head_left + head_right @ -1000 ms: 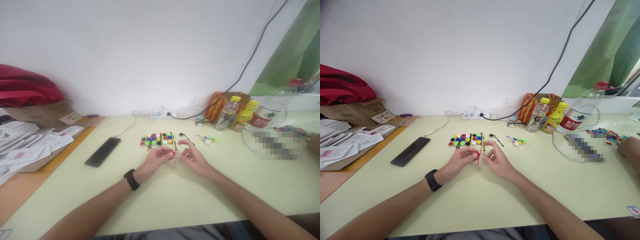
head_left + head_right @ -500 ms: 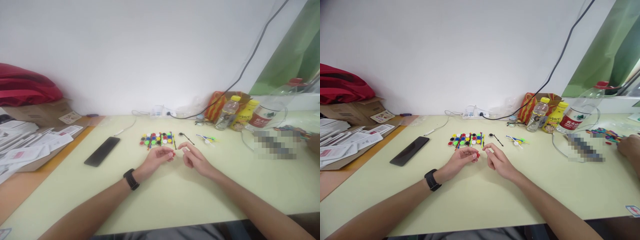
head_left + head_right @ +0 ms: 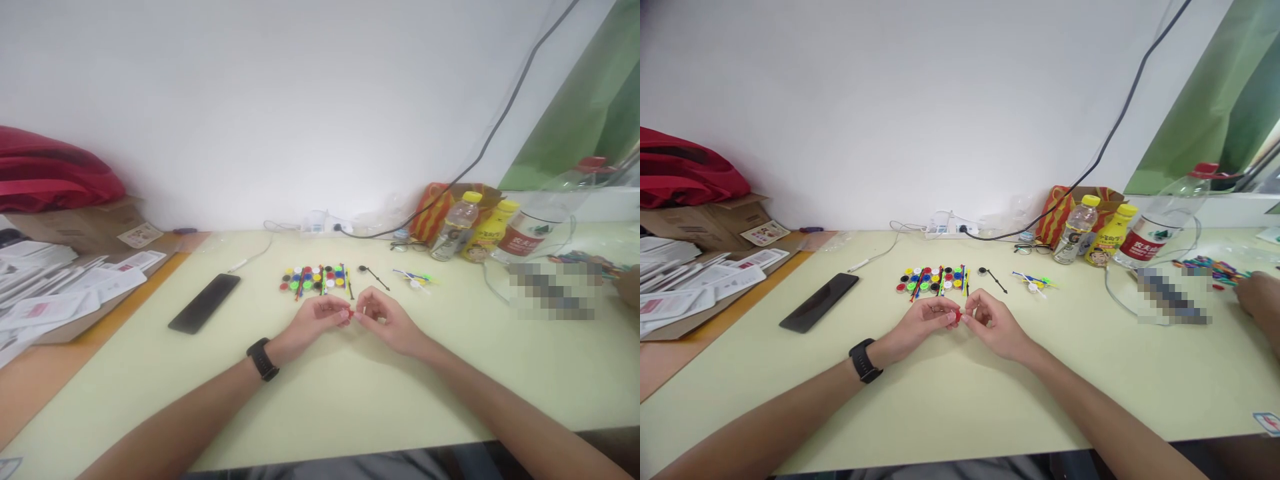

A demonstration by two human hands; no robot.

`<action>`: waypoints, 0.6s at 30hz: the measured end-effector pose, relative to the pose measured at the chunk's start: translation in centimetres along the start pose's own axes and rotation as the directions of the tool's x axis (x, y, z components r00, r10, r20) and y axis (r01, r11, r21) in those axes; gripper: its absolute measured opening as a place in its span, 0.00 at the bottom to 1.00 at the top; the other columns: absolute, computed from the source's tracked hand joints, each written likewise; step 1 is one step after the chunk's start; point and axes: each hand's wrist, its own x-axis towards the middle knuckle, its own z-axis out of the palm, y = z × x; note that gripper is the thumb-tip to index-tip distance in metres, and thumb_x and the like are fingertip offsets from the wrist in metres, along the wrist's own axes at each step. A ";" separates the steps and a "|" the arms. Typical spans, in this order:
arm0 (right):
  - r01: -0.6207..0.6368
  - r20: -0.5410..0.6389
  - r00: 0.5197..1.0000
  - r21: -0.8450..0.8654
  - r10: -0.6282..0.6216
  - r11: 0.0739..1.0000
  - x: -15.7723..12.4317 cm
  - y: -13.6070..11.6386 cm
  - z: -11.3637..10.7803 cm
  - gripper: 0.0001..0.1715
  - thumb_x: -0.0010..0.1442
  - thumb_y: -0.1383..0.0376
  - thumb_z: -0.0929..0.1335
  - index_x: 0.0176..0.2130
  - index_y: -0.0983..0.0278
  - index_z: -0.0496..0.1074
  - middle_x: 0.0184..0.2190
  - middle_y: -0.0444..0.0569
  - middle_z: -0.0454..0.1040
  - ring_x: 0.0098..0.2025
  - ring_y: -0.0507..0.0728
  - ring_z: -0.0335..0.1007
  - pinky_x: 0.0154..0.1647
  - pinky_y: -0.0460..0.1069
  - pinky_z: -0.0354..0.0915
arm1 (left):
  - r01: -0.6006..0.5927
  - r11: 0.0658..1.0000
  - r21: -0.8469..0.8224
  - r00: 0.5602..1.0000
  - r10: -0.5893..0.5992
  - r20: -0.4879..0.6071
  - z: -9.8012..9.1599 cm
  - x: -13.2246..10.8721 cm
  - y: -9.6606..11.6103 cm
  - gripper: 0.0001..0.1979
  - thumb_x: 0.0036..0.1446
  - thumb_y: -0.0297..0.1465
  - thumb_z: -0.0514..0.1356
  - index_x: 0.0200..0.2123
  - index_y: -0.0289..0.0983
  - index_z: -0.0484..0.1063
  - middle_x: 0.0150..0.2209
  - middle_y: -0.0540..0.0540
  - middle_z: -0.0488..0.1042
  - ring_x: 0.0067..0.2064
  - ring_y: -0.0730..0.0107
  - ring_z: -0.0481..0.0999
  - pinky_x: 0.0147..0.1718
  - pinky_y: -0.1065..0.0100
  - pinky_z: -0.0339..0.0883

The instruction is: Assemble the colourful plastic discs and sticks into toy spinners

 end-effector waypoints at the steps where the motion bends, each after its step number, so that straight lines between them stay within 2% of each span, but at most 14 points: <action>1: 0.000 0.006 1.000 -0.010 0.000 1.000 0.0 0.0 0.0 0.09 0.68 0.58 0.68 0.41 0.60 0.66 0.33 0.42 0.67 0.28 0.50 0.61 0.30 0.47 0.61 | 0.006 1.000 0.002 1.000 -0.006 0.004 0.0 0.0 0.0 0.15 0.58 0.37 0.71 0.45 0.34 0.80 0.41 0.41 0.80 0.41 0.65 0.78 0.44 0.65 0.71; 6: 0.013 0.017 1.000 -0.056 -0.012 0.998 -0.1 0.0 0.1 0.08 0.69 0.59 0.67 0.41 0.61 0.66 0.30 0.42 0.68 0.28 0.51 0.63 0.30 0.48 0.63 | 0.017 1.000 0.015 1.000 -0.017 -0.003 0.1 -0.1 0.2 0.15 0.58 0.37 0.72 0.44 0.34 0.80 0.41 0.41 0.80 0.41 0.66 0.77 0.44 0.66 0.70; 9: 0.036 -0.034 0.999 -0.122 -0.041 0.992 -0.3 0.2 0.3 0.07 0.69 0.59 0.66 0.44 0.59 0.66 0.28 0.42 0.67 0.29 0.53 0.65 0.30 0.48 0.64 | 0.010 1.000 0.019 1.000 -0.010 -0.016 0.0 0.0 0.1 0.15 0.59 0.37 0.71 0.45 0.34 0.80 0.41 0.41 0.80 0.40 0.67 0.77 0.43 0.66 0.71; 12: 0.053 -0.092 0.993 -0.154 -0.068 0.987 -0.5 0.1 0.5 0.13 0.68 0.58 0.67 0.50 0.58 0.67 0.31 0.45 0.69 0.32 0.55 0.68 0.31 0.49 0.66 | -0.001 1.000 0.013 1.000 0.001 -0.028 -0.1 0.0 -0.1 0.15 0.60 0.38 0.70 0.45 0.35 0.80 0.41 0.41 0.80 0.41 0.66 0.78 0.44 0.65 0.71; 14: 0.035 -0.135 0.990 -0.085 -0.047 0.996 -0.6 -0.3 0.5 0.20 0.67 0.57 0.68 0.56 0.56 0.64 0.33 0.45 0.70 0.34 0.56 0.69 0.32 0.50 0.66 | -0.006 1.000 0.012 0.999 0.007 -0.033 -0.2 0.0 -0.3 0.15 0.60 0.38 0.70 0.45 0.35 0.80 0.41 0.41 0.80 0.42 0.65 0.78 0.45 0.64 0.71; 16: -0.035 -0.121 0.992 0.089 0.045 0.995 -0.5 -0.6 0.2 0.22 0.66 0.54 0.68 0.56 0.56 0.63 0.27 0.42 0.68 0.28 0.55 0.66 0.28 0.49 0.64 | -0.006 1.000 0.013 0.999 0.007 -0.045 -0.2 0.1 -0.4 0.15 0.60 0.38 0.70 0.45 0.35 0.80 0.41 0.41 0.80 0.42 0.65 0.79 0.45 0.64 0.72; 18: -0.150 -0.009 0.987 0.299 0.160 0.942 -0.4 -0.9 -0.4 0.16 0.68 0.50 0.65 0.47 0.58 0.65 0.18 0.36 0.59 0.18 0.52 0.54 0.21 0.47 0.56 | -0.001 1.000 0.011 0.998 0.002 -0.062 -0.2 0.2 -0.5 0.15 0.59 0.39 0.70 0.44 0.35 0.80 0.41 0.41 0.80 0.41 0.65 0.79 0.45 0.65 0.72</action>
